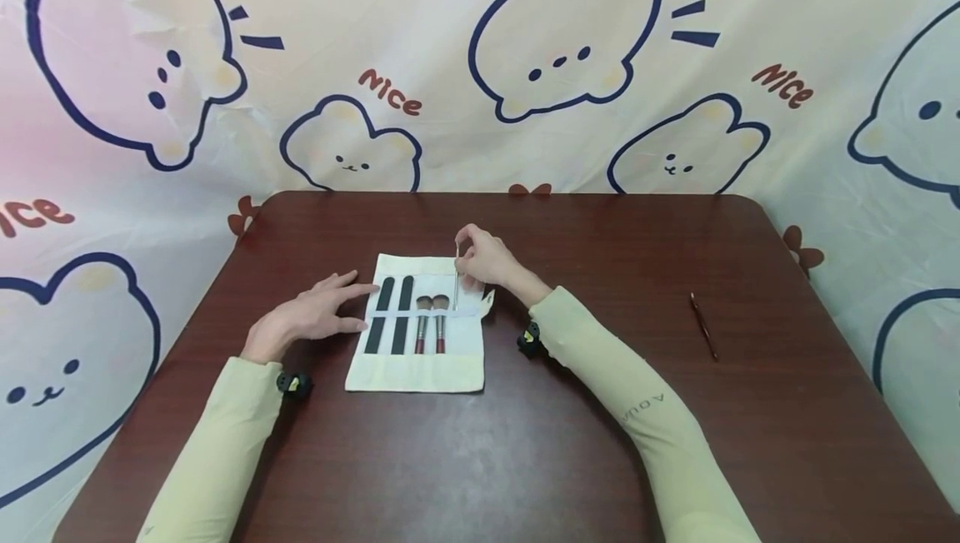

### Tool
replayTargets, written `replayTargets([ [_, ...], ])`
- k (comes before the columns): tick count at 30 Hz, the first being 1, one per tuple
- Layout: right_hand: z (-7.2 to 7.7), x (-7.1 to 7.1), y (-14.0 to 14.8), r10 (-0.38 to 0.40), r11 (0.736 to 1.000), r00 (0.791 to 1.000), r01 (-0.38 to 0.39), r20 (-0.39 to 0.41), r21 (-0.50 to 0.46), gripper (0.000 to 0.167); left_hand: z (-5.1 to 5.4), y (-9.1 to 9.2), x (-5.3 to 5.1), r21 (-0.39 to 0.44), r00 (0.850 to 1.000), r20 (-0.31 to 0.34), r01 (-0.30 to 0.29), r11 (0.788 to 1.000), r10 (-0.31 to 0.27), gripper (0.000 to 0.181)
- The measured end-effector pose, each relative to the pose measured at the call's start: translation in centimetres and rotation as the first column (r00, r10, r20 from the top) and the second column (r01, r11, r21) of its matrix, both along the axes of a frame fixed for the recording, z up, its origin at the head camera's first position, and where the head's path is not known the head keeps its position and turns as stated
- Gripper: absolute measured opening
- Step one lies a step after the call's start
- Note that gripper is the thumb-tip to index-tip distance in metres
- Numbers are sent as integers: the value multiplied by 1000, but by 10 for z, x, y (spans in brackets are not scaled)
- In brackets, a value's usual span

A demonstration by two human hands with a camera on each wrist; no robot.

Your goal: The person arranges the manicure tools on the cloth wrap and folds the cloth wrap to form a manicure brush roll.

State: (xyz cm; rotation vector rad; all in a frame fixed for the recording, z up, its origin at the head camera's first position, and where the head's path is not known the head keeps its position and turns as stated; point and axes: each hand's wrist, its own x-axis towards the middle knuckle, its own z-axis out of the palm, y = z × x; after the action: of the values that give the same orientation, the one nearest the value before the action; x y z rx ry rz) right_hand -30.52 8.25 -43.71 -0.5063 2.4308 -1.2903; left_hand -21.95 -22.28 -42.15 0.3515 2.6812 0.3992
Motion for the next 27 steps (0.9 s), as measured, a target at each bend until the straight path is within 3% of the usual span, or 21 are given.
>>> replayTargets([
  [8, 3, 4, 0, 78, 991, 994, -86, 82, 98, 34, 0, 0, 0, -1, 1000, -4, 0, 1000, 0, 67],
  [21, 2, 9, 0, 142, 969, 988, -149, 53, 198, 9, 1, 1, 1, 5, 1000, -14, -3, 1000, 3, 67],
  [27, 3, 12, 1, 178, 958, 983, -182, 39, 224, 10, 1, 1, 2, 4, 1000, -12, 0, 1000, 0, 67],
])
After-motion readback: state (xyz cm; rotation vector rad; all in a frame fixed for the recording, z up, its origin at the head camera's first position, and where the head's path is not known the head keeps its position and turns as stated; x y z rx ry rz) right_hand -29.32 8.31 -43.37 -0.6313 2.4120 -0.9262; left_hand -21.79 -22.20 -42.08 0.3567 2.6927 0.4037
